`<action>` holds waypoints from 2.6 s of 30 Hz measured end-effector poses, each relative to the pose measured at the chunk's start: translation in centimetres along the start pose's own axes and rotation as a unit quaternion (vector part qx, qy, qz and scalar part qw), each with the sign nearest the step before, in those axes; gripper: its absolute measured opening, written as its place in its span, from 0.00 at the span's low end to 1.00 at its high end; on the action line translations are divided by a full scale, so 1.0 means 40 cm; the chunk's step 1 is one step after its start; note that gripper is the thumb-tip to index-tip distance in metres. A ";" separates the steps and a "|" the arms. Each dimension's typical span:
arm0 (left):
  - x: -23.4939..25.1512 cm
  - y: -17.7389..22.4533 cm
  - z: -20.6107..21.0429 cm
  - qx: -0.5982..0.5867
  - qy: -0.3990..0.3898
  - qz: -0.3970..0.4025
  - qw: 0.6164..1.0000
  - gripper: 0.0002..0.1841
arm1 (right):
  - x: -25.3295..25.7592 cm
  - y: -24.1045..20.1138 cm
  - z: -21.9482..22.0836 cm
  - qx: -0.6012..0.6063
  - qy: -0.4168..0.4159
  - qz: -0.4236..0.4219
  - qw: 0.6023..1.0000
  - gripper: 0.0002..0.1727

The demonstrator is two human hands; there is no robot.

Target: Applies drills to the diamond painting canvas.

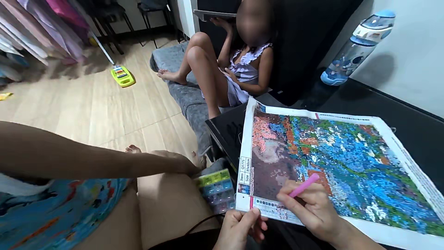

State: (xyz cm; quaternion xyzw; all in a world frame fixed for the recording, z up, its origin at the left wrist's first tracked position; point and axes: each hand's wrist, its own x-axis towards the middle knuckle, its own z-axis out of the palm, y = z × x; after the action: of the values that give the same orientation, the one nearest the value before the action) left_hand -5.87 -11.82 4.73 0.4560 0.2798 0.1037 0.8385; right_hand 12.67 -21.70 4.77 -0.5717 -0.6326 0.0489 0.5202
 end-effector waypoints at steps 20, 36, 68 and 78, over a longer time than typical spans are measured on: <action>0.003 0.004 -0.003 0.005 0.001 -0.012 1.000 0.20 | -0.003 -0.004 0.002 -0.025 0.011 0.011 1.000 0.20; 0.002 0.002 -0.005 -0.001 -0.007 -0.010 1.000 0.20 | -0.003 0.001 0.003 0.045 -0.001 0.016 0.999 0.17; 0.008 -0.001 0.000 -0.009 -0.005 -0.020 1.000 0.20 | -0.003 -0.006 0.003 0.077 -0.020 0.053 0.995 0.15; 0.000 0.000 -0.004 -0.025 0.001 -0.029 0.999 0.20 | 0.004 -0.017 -0.003 0.057 0.129 0.104 0.985 0.10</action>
State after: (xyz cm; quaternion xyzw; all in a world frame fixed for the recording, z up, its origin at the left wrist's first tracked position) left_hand -5.97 -11.71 4.66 0.4263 0.2914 0.0865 0.8520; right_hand 12.36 -21.87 5.37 -0.6050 -0.4938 0.0648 0.6213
